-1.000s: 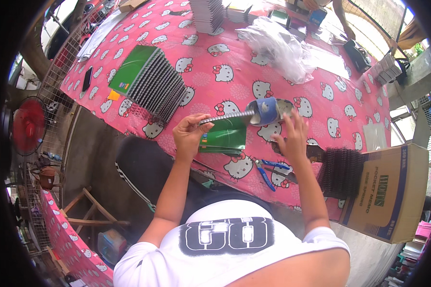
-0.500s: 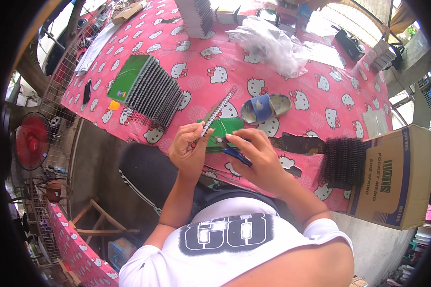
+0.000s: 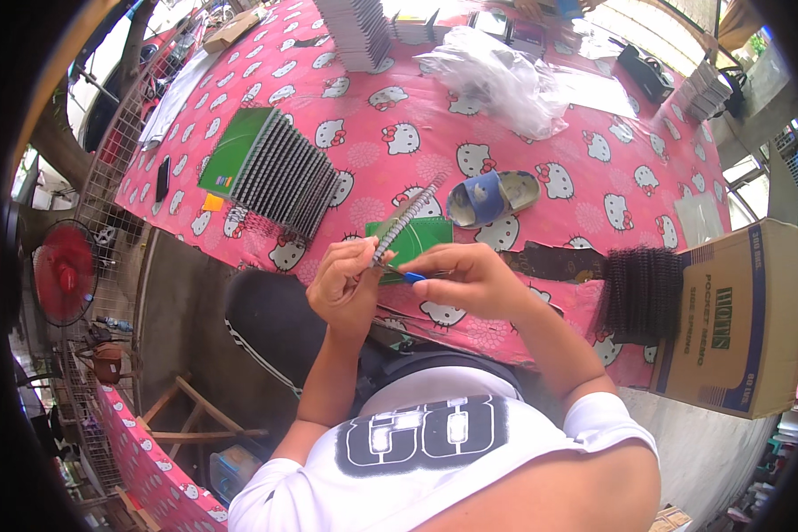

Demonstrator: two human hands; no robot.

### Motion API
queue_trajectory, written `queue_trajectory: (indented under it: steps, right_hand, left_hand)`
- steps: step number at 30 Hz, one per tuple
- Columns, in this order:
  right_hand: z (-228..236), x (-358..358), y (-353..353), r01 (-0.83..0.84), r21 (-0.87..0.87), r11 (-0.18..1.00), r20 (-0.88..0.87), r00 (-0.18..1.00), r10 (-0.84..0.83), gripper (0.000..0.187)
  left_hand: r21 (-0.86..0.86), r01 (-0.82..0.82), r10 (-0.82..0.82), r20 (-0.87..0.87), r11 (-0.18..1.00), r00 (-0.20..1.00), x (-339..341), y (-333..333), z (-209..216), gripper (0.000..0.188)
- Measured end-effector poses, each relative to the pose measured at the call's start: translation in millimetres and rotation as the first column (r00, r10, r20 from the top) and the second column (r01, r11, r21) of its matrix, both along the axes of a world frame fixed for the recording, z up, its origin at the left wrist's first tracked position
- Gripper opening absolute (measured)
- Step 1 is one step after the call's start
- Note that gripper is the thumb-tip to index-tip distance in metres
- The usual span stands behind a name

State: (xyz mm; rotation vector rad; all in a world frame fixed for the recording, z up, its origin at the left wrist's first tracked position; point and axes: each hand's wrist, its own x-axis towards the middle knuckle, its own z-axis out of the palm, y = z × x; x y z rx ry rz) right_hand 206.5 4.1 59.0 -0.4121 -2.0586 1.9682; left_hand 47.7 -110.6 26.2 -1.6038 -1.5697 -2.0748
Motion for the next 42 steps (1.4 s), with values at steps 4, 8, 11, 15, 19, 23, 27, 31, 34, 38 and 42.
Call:
queue_trajectory:
  steps: [4,8,11,15,19,23,27,31,34,38,42]
  right_hand:
    - [-8,-4,1,-0.124,-0.579,0.806,-0.028,0.991,0.133,0.032]
    - [-24,14,-15,0.151,0.14,0.979,-0.038,0.988,-0.147,0.034]
    - [-69,55,-22,0.284,0.666,0.69,0.041,0.909,-0.414,0.034]
    - [-97,94,-20,0.12,0.83,0.545,0.119,0.916,-0.383,0.032]
    - [-77,65,-4,0.361,0.712,0.602,-0.093,0.898,-0.43,0.029]
    - [-56,5,26,0.414,0.691,0.592,-0.24,0.905,-0.352,0.027]
    - [-11,-68,63,0.536,0.64,0.55,-0.475,0.839,-0.265,0.024]
    - [24,-183,92,0.655,0.381,0.653,-0.641,0.696,-0.324,0.022]
    - [41,-266,77,0.633,0.198,0.749,-0.546,0.705,-0.452,0.033]
    - [35,-314,55,0.651,0.185,0.736,-0.47,0.717,-0.515,0.038]
    - [31,-310,53,0.711,0.272,0.649,-0.637,0.639,-0.432,0.039]
  left_hand:
    - [0.054,0.037,-0.037,0.003,0.998,0.999,-3,0,3,0.023]
    - [-0.051,-0.093,0.097,0.065,0.994,0.993,-30,-14,25,0.025]
    - [-0.105,-0.372,0.385,0.151,0.922,0.911,-70,-40,92,0.02]
    - [-0.029,-0.403,0.35,-0.442,0.915,0.826,-161,-38,182,0.02]
    - [-0.453,-0.286,-0.17,-0.733,0.844,0.658,-222,30,215,0.022]
    - [-0.733,-0.352,-0.315,-0.602,0.582,0.734,-264,60,130,0.036]
    - [-0.573,-0.179,-0.093,-0.414,0.8,0.906,-255,48,127,0.041]
    - [-0.224,-0.264,0.287,0.075,0.938,0.955,-266,12,99,0.056]
    - [-0.077,-0.384,0.353,0.587,0.92,0.729,-256,9,53,0.069]
    - [-0.025,-0.421,0.335,0.651,0.907,0.681,-231,27,50,0.074]
    - [-0.002,-0.427,0.312,0.686,0.904,0.657,-236,28,50,0.073]
